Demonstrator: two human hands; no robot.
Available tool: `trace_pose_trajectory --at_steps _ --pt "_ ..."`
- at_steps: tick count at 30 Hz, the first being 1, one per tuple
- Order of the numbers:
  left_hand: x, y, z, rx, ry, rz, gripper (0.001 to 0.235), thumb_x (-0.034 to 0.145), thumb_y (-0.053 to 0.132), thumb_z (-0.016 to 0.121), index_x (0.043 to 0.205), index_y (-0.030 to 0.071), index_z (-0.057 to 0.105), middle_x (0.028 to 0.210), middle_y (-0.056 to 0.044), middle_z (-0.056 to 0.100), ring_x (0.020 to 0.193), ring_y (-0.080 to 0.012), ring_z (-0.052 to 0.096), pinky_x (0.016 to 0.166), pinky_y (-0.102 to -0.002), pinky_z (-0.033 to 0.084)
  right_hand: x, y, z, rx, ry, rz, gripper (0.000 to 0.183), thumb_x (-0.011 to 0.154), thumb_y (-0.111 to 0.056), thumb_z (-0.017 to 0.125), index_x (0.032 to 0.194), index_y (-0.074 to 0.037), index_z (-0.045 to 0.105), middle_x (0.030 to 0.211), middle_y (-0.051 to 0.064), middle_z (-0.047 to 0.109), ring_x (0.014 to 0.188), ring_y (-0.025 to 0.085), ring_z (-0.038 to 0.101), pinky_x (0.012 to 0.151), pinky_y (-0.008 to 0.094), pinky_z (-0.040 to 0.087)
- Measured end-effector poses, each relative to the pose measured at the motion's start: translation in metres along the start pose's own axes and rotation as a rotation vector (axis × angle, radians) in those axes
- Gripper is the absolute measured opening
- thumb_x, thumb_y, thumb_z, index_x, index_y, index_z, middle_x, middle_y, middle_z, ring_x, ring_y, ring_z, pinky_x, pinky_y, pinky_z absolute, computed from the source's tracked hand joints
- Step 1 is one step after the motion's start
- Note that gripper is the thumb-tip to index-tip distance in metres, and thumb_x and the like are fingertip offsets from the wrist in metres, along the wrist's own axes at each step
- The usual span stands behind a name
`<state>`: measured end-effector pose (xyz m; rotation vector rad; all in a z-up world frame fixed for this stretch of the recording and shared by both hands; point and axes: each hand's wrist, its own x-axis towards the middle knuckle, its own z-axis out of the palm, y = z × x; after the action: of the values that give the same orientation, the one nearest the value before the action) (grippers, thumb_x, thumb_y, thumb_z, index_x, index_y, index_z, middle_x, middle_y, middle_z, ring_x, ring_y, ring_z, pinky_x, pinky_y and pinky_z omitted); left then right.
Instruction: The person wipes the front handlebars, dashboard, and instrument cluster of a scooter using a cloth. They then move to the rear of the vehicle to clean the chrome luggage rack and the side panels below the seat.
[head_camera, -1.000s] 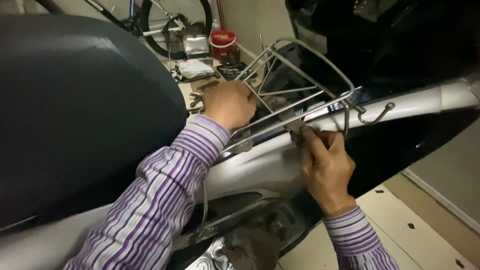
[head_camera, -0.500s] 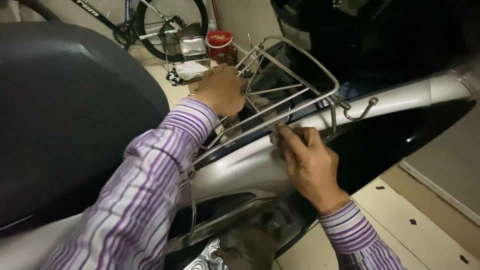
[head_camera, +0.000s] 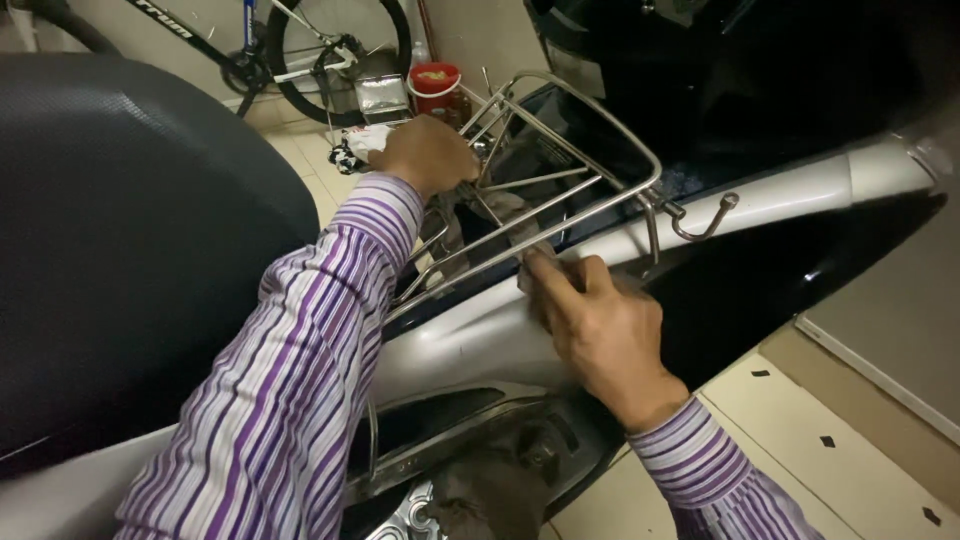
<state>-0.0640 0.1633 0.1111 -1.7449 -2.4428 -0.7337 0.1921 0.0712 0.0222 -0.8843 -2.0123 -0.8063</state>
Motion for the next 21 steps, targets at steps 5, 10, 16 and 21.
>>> trace_pose_trajectory --at_steps 5,10,16,21 --pt "-0.023 0.030 0.010 -0.024 0.299 -0.013 0.044 0.088 0.050 0.066 0.093 0.008 0.075 0.090 -0.011 0.073 0.096 -0.0310 0.070 0.086 -0.044 0.050 0.015 0.019 -0.010 -0.174 -0.055 -0.013 0.034 0.094 -0.028 0.058 0.121 -0.045 0.068 0.082 -0.002 0.055 0.044 0.025 0.065 0.041 0.039 0.054" --pt "-0.010 0.027 0.020 -0.050 0.336 0.069 0.038 0.092 0.044 0.055 0.092 0.013 0.077 0.086 -0.010 0.076 0.090 -0.0296 0.074 0.079 -0.043 0.052 0.018 0.020 -0.015 -0.207 -0.194 0.063 0.045 0.091 -0.021 0.057 0.130 -0.042 0.067 0.091 0.000 0.058 0.052 0.024 0.069 0.043 0.039 0.057" --pt "-0.030 0.026 0.008 -0.313 -0.116 0.162 0.078 0.096 0.067 0.029 0.125 -0.001 0.055 0.119 -0.033 0.065 0.116 -0.0516 0.062 0.099 -0.059 0.045 0.002 -0.011 -0.018 -0.161 0.072 -0.132 0.035 0.098 -0.011 0.052 0.129 -0.013 0.068 0.116 0.018 0.059 0.089 0.030 0.064 0.065 0.039 0.048" --pt "-0.025 0.034 -0.001 -0.335 -0.215 0.085 0.102 0.087 0.085 0.028 0.149 0.005 0.042 0.138 -0.029 0.057 0.132 -0.0460 0.053 0.110 -0.054 0.038 -0.009 -0.012 0.008 -0.045 0.005 -0.042 0.066 0.091 -0.045 0.067 0.139 -0.002 0.059 0.135 0.023 0.058 0.115 0.040 0.058 0.100 0.056 0.043"
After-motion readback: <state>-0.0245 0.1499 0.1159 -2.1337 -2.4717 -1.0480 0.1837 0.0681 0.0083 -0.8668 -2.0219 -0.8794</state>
